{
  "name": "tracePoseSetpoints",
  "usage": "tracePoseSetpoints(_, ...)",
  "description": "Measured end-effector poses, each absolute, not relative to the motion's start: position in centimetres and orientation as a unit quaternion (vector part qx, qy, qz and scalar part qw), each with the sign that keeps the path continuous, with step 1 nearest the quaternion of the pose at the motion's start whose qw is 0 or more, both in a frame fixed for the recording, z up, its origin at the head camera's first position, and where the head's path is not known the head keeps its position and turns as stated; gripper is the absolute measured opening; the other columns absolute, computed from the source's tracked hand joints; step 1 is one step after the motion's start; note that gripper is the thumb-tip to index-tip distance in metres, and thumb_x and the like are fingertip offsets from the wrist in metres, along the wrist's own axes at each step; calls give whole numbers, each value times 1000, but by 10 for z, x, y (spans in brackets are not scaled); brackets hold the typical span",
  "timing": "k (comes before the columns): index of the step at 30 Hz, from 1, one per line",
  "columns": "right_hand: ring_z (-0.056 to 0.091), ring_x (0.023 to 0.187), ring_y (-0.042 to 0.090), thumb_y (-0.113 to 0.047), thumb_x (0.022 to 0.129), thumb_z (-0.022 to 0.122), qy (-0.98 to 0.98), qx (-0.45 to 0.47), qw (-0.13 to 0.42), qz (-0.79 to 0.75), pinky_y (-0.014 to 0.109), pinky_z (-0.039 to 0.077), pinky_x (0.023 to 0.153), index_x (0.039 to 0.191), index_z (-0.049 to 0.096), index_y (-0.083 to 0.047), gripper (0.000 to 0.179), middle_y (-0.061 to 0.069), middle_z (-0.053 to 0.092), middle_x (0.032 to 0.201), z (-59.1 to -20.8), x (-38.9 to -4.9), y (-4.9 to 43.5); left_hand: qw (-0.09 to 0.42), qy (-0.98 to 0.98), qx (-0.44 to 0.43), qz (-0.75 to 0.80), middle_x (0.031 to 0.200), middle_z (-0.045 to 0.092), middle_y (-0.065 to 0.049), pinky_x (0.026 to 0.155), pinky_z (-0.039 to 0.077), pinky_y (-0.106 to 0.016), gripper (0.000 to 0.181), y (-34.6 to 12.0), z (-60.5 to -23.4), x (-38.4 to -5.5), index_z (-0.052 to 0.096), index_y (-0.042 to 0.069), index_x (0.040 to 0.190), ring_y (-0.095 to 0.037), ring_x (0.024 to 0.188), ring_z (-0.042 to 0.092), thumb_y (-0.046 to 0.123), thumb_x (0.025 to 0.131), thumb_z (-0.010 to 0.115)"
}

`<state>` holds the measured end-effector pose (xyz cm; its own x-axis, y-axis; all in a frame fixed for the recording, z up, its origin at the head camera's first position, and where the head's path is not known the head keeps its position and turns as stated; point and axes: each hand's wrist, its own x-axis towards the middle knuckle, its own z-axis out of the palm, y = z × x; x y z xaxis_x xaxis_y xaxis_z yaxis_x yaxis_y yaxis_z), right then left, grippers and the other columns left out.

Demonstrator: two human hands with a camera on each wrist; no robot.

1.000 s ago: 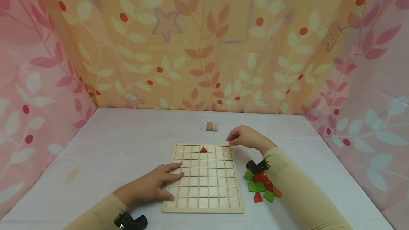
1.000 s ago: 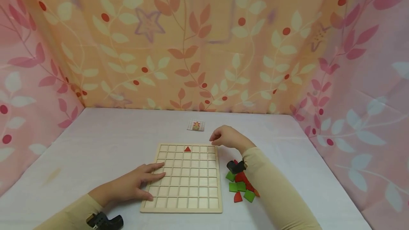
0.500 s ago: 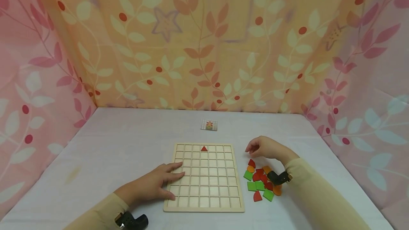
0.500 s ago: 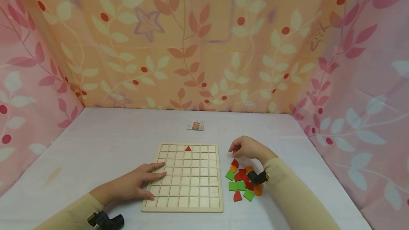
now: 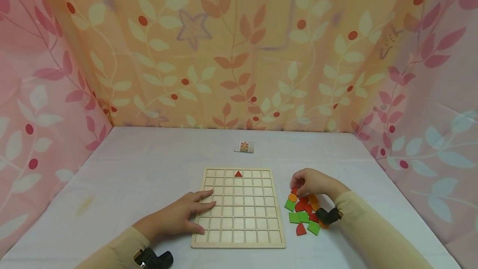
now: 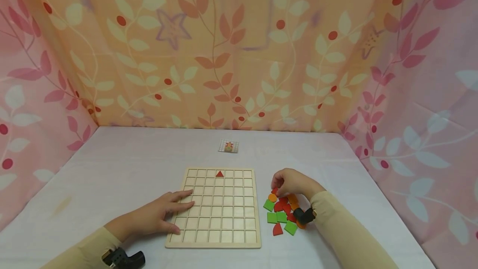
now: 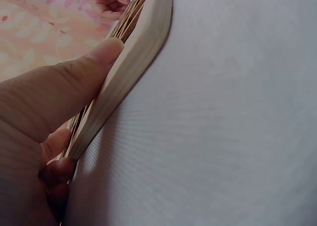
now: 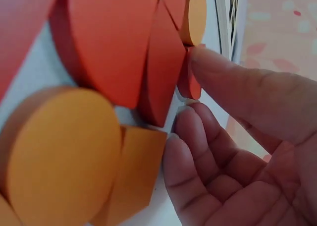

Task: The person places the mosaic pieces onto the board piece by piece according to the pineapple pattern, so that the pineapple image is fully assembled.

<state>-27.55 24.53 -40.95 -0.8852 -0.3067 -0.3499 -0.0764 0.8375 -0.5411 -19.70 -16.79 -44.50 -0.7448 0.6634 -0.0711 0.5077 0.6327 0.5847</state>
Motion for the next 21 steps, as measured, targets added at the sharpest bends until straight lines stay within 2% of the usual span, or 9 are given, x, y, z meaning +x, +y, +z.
tracePoseSetpoints(21,50,71,17,-8,71,77,934,-121,242,-233,30,43,66,77,62,-13,17,3,56,71,-409,-280,256,136,893,330,272,151,20,3,101,24,-54,76,-167,-447,-198,42,29,137,-29,135,19,61,72,61)
